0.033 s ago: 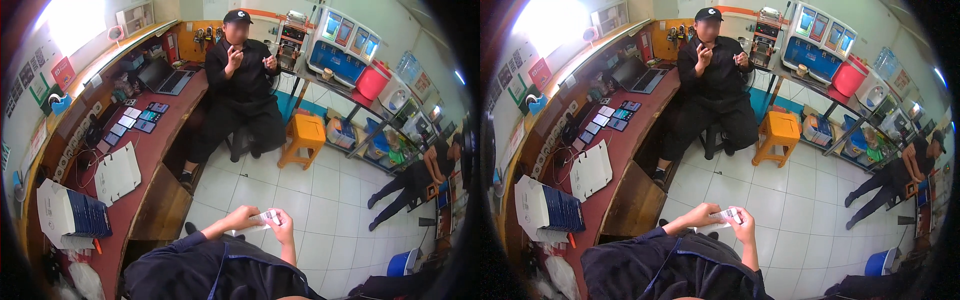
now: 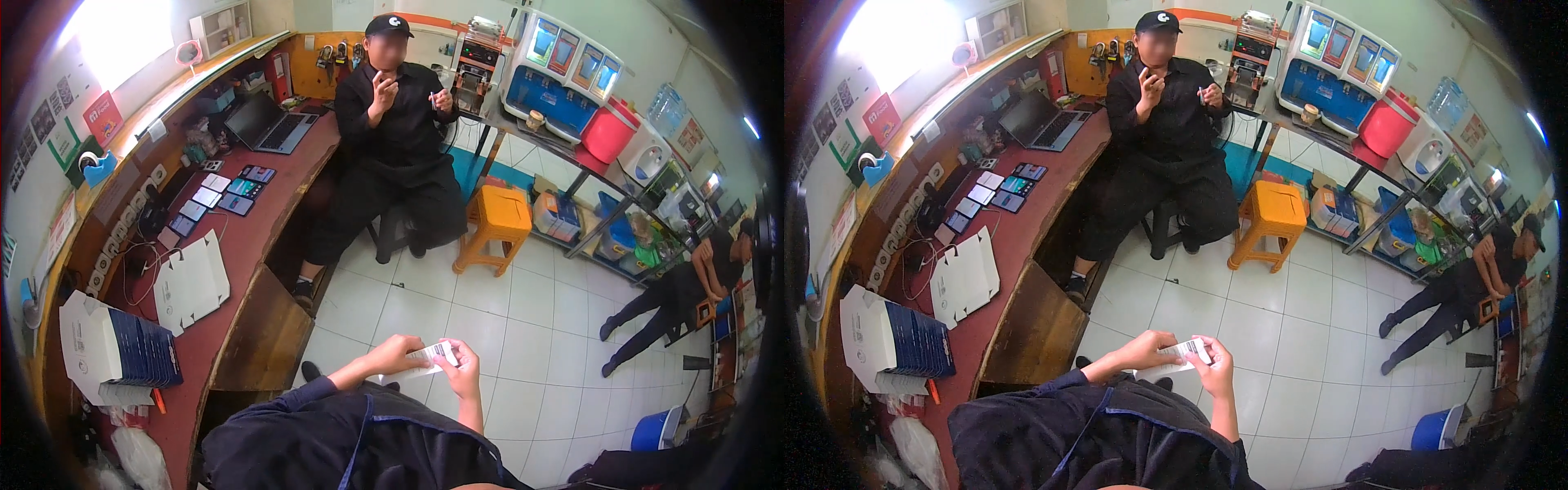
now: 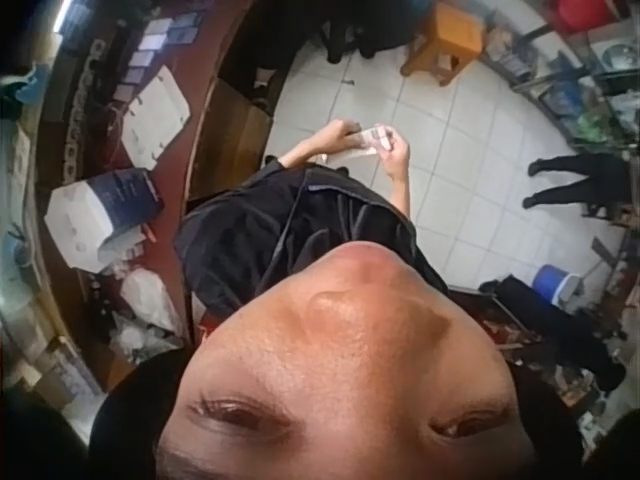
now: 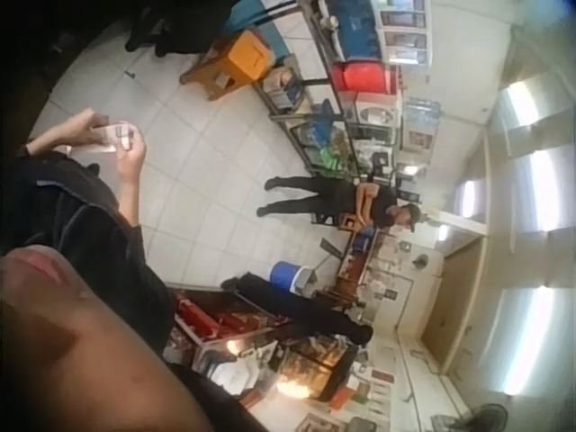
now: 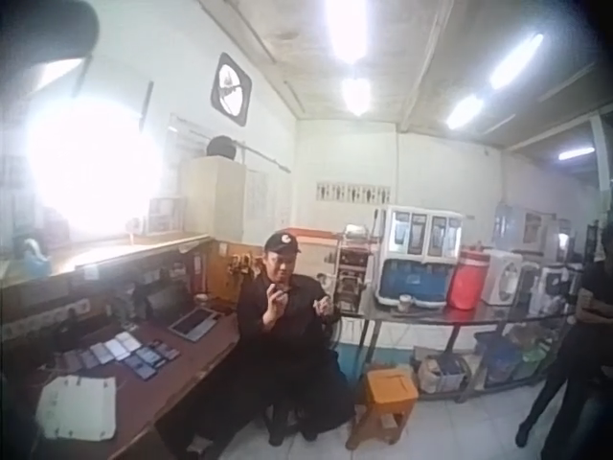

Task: The recorder folds and assembles a cardboard food container while checking a receipt in a kitchen prep area.

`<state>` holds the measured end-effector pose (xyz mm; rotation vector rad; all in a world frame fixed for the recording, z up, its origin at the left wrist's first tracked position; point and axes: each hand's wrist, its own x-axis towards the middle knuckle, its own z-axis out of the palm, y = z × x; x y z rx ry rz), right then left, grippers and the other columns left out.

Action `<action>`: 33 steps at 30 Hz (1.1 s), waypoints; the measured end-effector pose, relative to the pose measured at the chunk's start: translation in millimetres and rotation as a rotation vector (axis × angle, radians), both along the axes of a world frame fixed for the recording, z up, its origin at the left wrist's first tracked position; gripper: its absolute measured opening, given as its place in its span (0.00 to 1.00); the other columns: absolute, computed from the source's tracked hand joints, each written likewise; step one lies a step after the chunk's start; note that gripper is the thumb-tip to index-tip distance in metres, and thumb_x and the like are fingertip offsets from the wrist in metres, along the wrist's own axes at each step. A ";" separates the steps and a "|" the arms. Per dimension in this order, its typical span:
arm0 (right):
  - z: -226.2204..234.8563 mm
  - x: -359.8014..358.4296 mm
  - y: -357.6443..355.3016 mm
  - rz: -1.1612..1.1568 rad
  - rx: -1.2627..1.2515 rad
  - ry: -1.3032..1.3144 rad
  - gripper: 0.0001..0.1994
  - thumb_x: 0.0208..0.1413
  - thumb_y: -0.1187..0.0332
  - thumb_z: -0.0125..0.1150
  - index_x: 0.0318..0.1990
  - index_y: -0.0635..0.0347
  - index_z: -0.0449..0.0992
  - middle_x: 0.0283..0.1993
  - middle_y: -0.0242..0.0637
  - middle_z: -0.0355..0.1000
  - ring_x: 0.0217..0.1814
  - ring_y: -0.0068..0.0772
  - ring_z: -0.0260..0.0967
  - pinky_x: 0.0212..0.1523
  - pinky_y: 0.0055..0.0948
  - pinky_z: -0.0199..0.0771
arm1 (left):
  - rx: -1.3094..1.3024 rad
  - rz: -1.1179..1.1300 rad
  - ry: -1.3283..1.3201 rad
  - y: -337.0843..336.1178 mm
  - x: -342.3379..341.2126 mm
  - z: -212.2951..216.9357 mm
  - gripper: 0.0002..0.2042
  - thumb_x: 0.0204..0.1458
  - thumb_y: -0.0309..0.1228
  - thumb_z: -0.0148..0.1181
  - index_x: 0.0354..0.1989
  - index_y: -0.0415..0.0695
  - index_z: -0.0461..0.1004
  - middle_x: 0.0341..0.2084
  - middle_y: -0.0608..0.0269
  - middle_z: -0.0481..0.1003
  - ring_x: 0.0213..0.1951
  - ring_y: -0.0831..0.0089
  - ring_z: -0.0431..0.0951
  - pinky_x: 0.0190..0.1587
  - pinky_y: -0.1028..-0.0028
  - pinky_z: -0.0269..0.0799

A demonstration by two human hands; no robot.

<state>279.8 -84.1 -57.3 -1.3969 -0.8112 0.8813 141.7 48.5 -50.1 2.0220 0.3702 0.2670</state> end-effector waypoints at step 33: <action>1.7 -13.6 16.1 -0.327 0.237 0.558 0.33 0.45 0.83 0.61 0.60 0.60 0.55 0.45 0.38 0.69 0.47 0.29 0.69 0.45 0.27 0.71 | -0.189 -0.008 0.166 9.7 -4.8 -7.7 0.17 0.43 0.39 0.67 0.35 0.37 0.77 0.23 0.56 0.76 0.26 0.77 0.71 0.34 0.73 0.68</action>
